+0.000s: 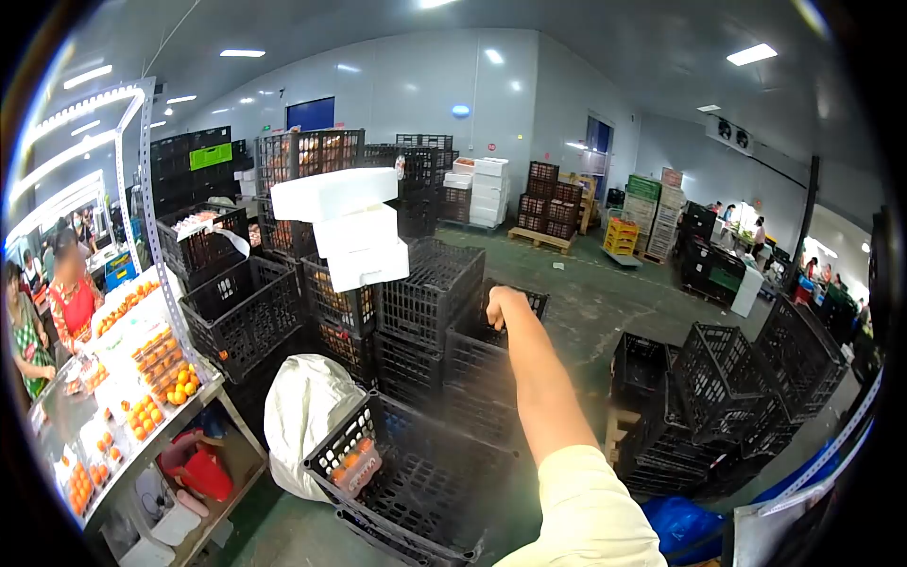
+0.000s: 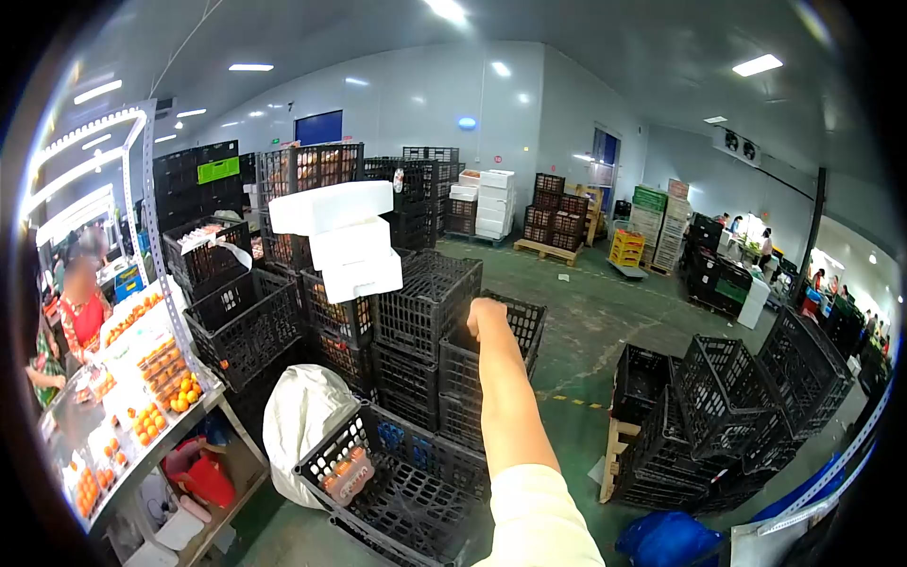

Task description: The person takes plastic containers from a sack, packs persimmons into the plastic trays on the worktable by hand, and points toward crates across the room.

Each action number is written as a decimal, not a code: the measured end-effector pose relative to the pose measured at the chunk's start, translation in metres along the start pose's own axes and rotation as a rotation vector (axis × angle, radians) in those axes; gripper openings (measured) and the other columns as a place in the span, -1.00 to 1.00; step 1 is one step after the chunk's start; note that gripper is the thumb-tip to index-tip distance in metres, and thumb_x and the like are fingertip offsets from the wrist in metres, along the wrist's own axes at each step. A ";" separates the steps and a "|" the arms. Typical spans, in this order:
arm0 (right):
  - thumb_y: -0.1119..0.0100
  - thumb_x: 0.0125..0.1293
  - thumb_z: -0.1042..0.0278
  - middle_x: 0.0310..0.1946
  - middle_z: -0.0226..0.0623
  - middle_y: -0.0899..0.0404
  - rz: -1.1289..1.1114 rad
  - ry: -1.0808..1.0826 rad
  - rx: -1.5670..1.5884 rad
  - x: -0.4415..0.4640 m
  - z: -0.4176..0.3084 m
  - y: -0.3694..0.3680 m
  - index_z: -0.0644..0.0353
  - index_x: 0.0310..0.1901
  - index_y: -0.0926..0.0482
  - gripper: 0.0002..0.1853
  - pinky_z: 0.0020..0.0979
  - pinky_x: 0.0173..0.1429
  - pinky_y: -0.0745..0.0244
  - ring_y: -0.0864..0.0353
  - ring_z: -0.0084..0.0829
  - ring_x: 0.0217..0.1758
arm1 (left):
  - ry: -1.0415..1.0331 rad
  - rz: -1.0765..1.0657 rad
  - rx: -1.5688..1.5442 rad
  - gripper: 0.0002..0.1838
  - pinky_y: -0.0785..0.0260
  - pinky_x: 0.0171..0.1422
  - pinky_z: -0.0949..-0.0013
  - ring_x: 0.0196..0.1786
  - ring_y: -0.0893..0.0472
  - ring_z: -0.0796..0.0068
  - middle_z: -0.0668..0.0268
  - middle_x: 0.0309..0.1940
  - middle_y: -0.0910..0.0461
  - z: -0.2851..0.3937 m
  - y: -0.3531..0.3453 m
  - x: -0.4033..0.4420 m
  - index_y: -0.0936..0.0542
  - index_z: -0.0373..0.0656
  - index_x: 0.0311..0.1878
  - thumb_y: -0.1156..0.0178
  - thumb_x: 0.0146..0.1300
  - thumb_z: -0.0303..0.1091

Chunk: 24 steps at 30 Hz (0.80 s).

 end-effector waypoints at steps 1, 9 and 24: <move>-0.30 -0.13 0.42 -0.10 -0.13 -0.60 0.134 -0.028 0.040 0.010 0.005 -0.006 0.21 -0.18 -0.64 -0.64 -0.28 0.13 -0.42 -0.55 -0.22 0.04 | 0.000 0.010 -0.025 -0.83 -0.33 -0.48 0.30 -0.52 -0.51 0.41 0.32 -0.52 -0.56 0.000 -0.004 -0.004 -0.57 -0.09 -0.52 -0.13 -0.02 -0.20; -0.31 -0.10 0.45 -0.27 -0.15 -0.65 -0.184 -0.124 0.156 0.017 0.044 0.029 0.31 -0.23 -0.61 -0.69 -0.33 -0.03 -0.49 -0.65 -0.32 -0.15 | -0.091 0.019 -0.136 -0.84 -0.29 -0.49 0.33 -0.53 -0.47 0.44 0.34 -0.54 -0.53 0.022 -0.050 -0.035 -0.57 -0.09 -0.51 -0.13 0.01 -0.23; -0.20 -0.04 0.32 -0.18 -0.06 -0.61 0.213 -0.168 0.180 -0.022 0.080 0.033 0.19 0.38 0.06 -0.07 -0.20 0.01 -0.43 -0.58 -0.14 -0.08 | -0.211 -0.019 -0.185 -0.87 -0.22 -0.52 0.38 -0.56 -0.39 0.50 0.39 -0.57 -0.47 0.054 -0.089 -0.058 -0.57 -0.08 -0.49 -0.13 0.05 -0.27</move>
Point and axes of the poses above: each hand's wrist, its own x-axis towards the middle knuckle, its own y-axis out of the back of the hand, z = x × y, the point moved 2 cm from there along x, towards the middle knuckle
